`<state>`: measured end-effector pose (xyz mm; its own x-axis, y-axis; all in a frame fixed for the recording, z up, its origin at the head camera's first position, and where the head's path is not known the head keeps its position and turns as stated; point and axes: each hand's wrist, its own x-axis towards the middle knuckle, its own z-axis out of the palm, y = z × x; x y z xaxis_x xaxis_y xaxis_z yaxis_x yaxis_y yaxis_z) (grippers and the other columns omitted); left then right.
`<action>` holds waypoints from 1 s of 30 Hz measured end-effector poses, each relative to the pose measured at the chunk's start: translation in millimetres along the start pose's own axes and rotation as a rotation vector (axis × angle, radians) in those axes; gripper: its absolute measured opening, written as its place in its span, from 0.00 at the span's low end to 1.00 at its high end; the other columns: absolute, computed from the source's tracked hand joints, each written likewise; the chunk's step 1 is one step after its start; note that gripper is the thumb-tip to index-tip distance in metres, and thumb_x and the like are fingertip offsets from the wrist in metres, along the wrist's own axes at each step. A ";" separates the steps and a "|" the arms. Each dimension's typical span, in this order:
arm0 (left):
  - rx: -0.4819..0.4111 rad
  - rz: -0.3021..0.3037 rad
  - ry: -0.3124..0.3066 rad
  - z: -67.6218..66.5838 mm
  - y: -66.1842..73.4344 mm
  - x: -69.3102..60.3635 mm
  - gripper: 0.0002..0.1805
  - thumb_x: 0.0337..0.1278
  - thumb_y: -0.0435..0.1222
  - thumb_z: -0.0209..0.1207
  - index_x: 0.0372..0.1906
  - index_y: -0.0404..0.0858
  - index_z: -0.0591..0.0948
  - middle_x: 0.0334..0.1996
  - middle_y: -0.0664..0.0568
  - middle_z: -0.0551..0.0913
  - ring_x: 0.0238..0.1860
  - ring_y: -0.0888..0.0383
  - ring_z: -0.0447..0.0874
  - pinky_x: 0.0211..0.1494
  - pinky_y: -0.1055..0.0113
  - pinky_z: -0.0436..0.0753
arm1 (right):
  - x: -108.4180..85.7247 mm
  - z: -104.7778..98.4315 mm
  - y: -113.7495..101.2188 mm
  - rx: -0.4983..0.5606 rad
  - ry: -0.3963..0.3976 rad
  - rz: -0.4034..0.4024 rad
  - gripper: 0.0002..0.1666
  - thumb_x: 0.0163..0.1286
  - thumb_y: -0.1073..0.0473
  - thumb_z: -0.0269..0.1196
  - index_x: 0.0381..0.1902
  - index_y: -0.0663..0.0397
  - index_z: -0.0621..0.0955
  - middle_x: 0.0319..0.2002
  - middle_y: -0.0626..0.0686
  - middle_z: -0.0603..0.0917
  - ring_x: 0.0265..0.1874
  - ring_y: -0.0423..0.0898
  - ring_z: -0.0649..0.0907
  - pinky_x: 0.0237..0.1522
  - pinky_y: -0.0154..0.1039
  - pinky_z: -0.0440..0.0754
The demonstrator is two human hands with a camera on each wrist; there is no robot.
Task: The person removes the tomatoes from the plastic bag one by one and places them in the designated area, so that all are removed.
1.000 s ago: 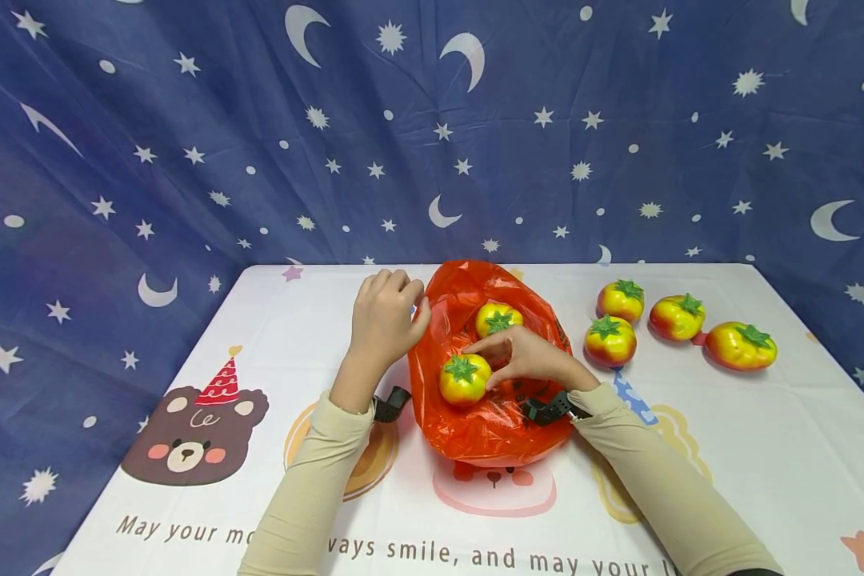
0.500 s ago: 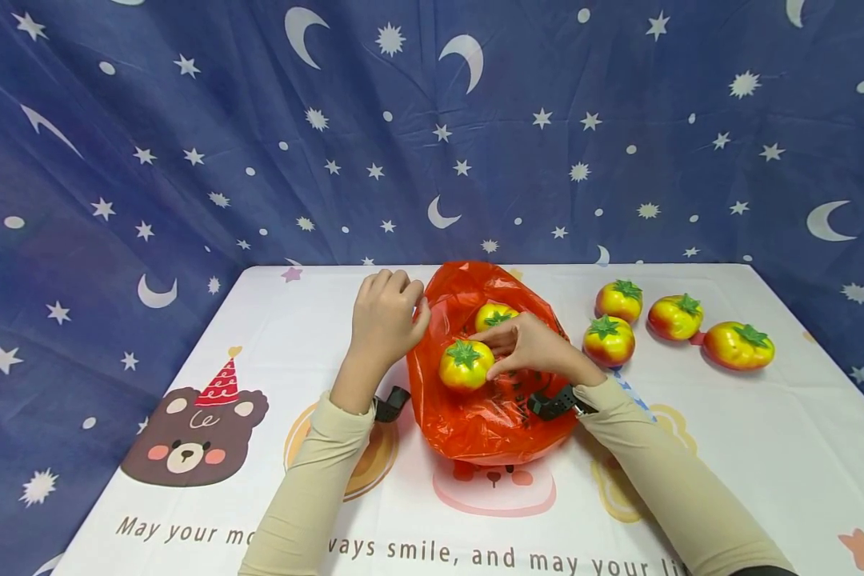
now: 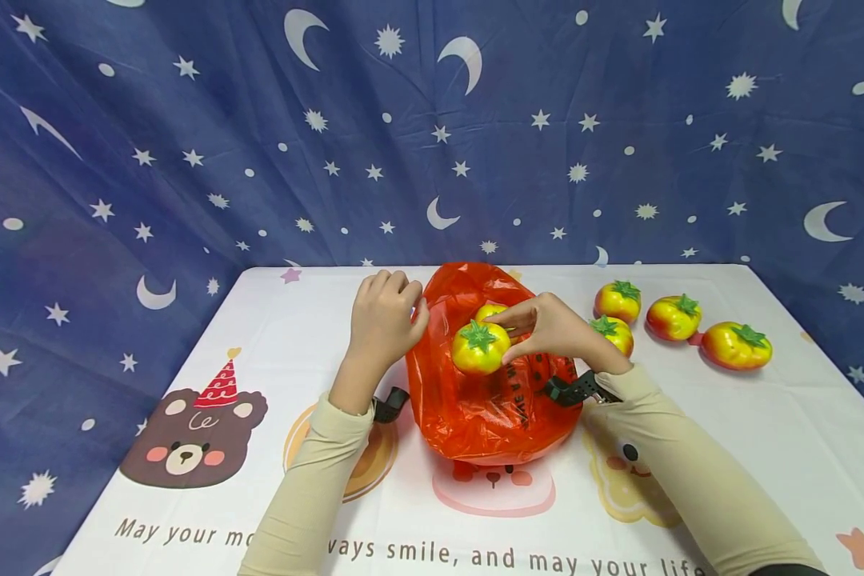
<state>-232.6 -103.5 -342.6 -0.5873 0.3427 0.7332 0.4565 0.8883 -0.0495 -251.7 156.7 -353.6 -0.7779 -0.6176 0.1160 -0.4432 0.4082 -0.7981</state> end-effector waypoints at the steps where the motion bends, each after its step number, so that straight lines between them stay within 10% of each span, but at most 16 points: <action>1: 0.001 0.000 -0.001 0.0 0.1 -0.1 0.06 0.50 0.35 0.57 0.22 0.38 0.77 0.23 0.49 0.76 0.29 0.50 0.74 0.42 0.57 0.76 | -0.8 -1.9 -1.2 -0.005 0.002 0.003 0.34 0.42 0.60 0.75 0.50 0.63 0.81 0.47 0.62 0.84 0.44 0.54 0.86 0.43 0.43 0.83; 19: -0.001 0.007 0.002 0.5 0.5 -0.2 0.06 0.50 0.35 0.57 0.22 0.38 0.77 0.23 0.49 0.75 0.29 0.50 0.73 0.42 0.57 0.75 | -26.1 -25.3 -1.0 -0.011 0.035 0.026 0.32 0.45 0.60 0.75 0.50 0.65 0.80 0.46 0.62 0.84 0.45 0.52 0.86 0.46 0.49 0.81; 30: -0.008 0.002 -0.003 0.0 1.5 0.1 0.07 0.50 0.35 0.57 0.21 0.38 0.77 0.23 0.49 0.76 0.29 0.50 0.74 0.42 0.57 0.75 | -54.7 -39.0 3.0 -0.017 0.096 0.031 0.32 0.46 0.62 0.74 0.51 0.68 0.79 0.47 0.65 0.83 0.41 0.30 0.85 0.43 0.38 0.83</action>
<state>-232.0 -102.2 -342.7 -0.5887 0.3452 0.7310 0.4627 0.8853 -0.0454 -227.8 217.9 -339.3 -0.8304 -0.5371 0.1482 -0.4248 0.4383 -0.7921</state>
